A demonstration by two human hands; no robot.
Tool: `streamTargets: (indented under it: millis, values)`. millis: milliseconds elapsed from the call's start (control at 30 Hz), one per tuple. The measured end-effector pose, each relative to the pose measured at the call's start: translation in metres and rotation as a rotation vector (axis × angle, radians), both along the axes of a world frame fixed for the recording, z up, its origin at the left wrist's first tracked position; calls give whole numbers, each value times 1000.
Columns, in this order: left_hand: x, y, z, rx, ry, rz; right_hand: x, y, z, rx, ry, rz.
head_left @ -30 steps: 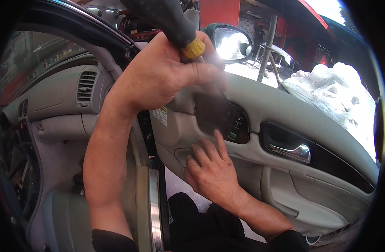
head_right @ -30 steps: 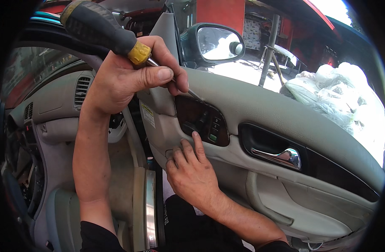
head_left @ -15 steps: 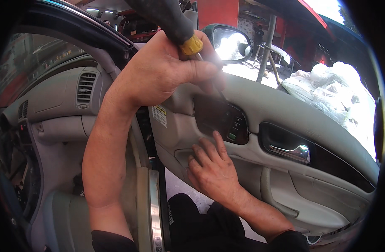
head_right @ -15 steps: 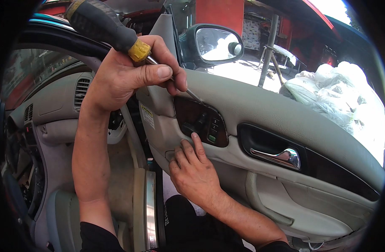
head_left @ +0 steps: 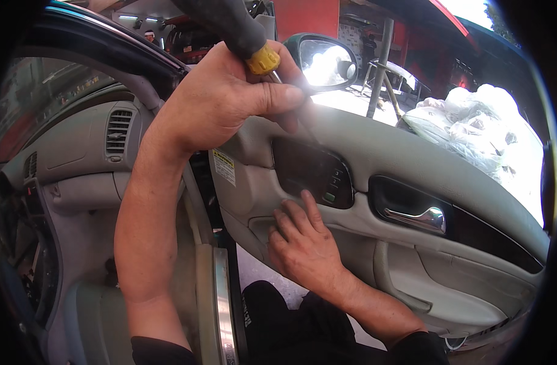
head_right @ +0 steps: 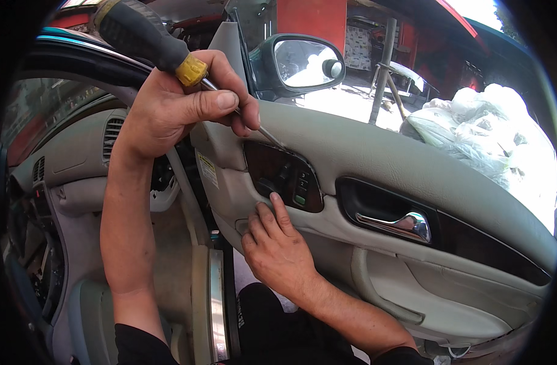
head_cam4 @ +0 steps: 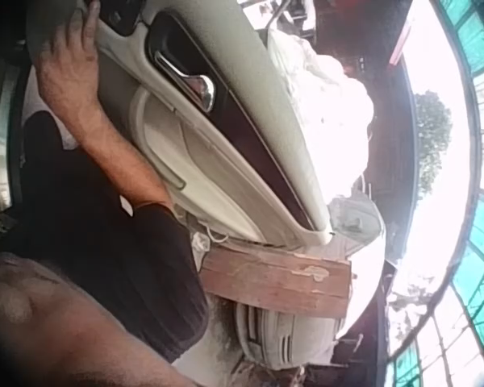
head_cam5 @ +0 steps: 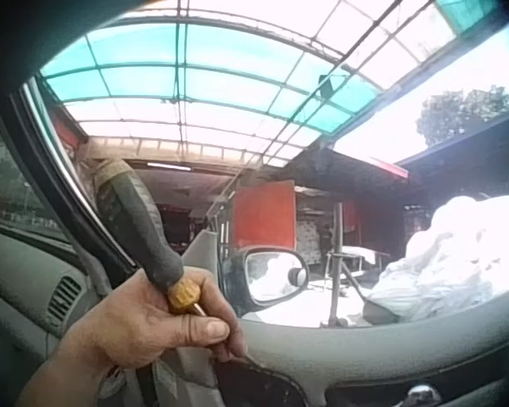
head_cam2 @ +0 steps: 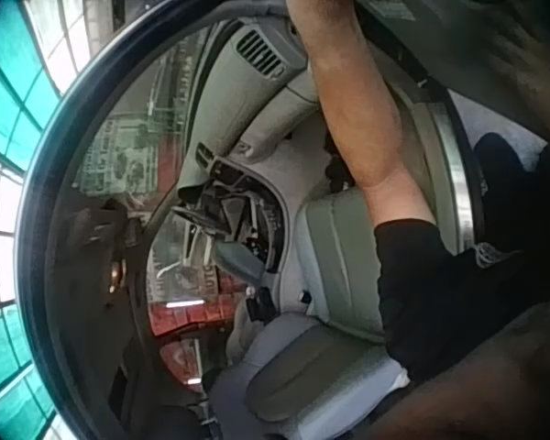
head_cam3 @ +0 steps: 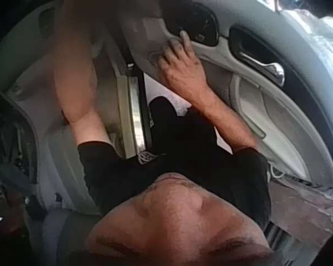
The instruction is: Removing an interior door component using a screwdriver.
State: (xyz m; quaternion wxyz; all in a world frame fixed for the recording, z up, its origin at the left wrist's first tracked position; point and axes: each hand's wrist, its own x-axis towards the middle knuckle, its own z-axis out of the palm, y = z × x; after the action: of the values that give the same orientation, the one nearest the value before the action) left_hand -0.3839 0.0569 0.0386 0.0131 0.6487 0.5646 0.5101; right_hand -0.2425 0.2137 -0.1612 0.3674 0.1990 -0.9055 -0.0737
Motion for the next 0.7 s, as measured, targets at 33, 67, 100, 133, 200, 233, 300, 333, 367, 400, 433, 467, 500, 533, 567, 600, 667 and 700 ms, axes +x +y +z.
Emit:
streamTargets:
  millis: [33,67,100,133,200,233,300,333,367,400,433,467,500,533,567,600,667,700]
  values:
    - [0,0,0,-3,1,-1,0,0,0,-2,3,1]
    - [0,0,0,-3,3,4,0,0,0,-2,7,0]
    - [0,0,1,-2,5,8,0,0,0,-4,3,1]
    - [0,1,1,-2,8,12,0,0,0,-3,1,0]
    - [0,1,2,-1,15,17,-1,0,-1,-3,-1,0]
    - [0,1,2,6,25,17,-1,0,-1,-4,0,1]
    - [0,1,3,-2,16,27,-1,0,-2,-7,-1,5]
    - [0,2,3,8,22,24,-1,1,-2,-9,-1,8]
    - [0,2,3,-2,11,23,-1,1,-2,-12,-1,10]
    - [-1,3,4,0,7,16,-1,1,-2,-19,-4,15]
    - [-1,3,4,3,4,10,0,0,-2,-25,-6,20]
    - [-1,3,5,-1,4,9,1,-1,0,-30,-7,17]
    - [-2,4,5,-5,3,7,2,-2,2,-46,-8,33]
    - [-2,4,6,-4,6,8,4,-3,5,-58,-6,43]
    - [-3,4,7,-10,-2,5,5,-4,9,-65,-4,43]
    - [-3,5,7,-12,-8,3,7,-5,15,-107,41,63]
    - [-4,5,8,-21,-5,7,10,-5,29,-162,136,80]
    - [-4,5,9,-29,5,13,11,-4,37,-186,114,45]
